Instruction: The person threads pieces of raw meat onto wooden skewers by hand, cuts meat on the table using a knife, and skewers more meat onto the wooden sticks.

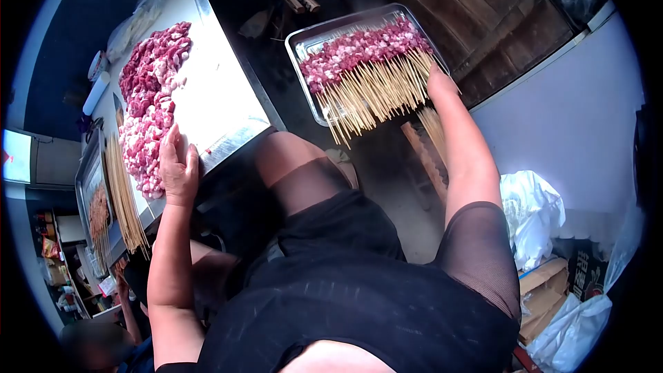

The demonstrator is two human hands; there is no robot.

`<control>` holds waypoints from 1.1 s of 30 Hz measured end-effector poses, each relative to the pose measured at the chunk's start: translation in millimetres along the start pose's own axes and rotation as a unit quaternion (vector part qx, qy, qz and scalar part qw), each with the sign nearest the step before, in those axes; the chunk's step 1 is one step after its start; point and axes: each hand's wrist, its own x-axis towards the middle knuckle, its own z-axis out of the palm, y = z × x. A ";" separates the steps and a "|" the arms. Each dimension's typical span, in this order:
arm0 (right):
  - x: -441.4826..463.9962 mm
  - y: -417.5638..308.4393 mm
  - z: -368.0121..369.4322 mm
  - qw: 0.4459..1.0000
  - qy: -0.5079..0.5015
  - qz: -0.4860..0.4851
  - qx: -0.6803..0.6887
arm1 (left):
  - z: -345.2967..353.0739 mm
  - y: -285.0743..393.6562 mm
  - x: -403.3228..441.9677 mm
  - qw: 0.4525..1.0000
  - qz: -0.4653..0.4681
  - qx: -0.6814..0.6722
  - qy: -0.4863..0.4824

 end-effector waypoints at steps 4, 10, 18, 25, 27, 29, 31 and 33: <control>-7.6 6.0 5.7 0.999 0.042 -0.022 0.014 | -0.4 -1.6 0.1 1.000 0.001 0.005 0.003; -50.4 28.9 8.0 0.995 0.088 -0.024 0.027 | 2.9 -6.3 -0.8 1.000 0.004 -0.014 0.006; -109.7 73.0 1.3 0.990 0.105 -0.042 0.079 | 9.1 -22.7 -2.0 0.999 -0.020 -0.048 -0.005; -131.4 155.0 47.2 0.990 0.105 -0.016 0.091 | 9.3 -19.7 0.0 0.996 -0.044 -0.070 -0.027; -149.9 165.9 50.9 0.995 0.052 0.005 0.081 | 11.8 -25.8 -0.9 0.997 -0.030 -0.069 -0.008; -169.1 172.6 60.3 0.995 0.082 0.029 0.042 | 11.0 -25.2 0.3 0.998 -0.030 -0.048 -0.006; -175.9 181.2 76.9 0.994 0.097 0.034 0.026 | 6.0 -15.4 1.5 0.999 -0.038 0.001 -0.021; -176.5 187.4 85.9 0.992 0.121 0.033 0.016 | 4.2 -9.8 1.2 0.998 -0.021 0.054 -0.013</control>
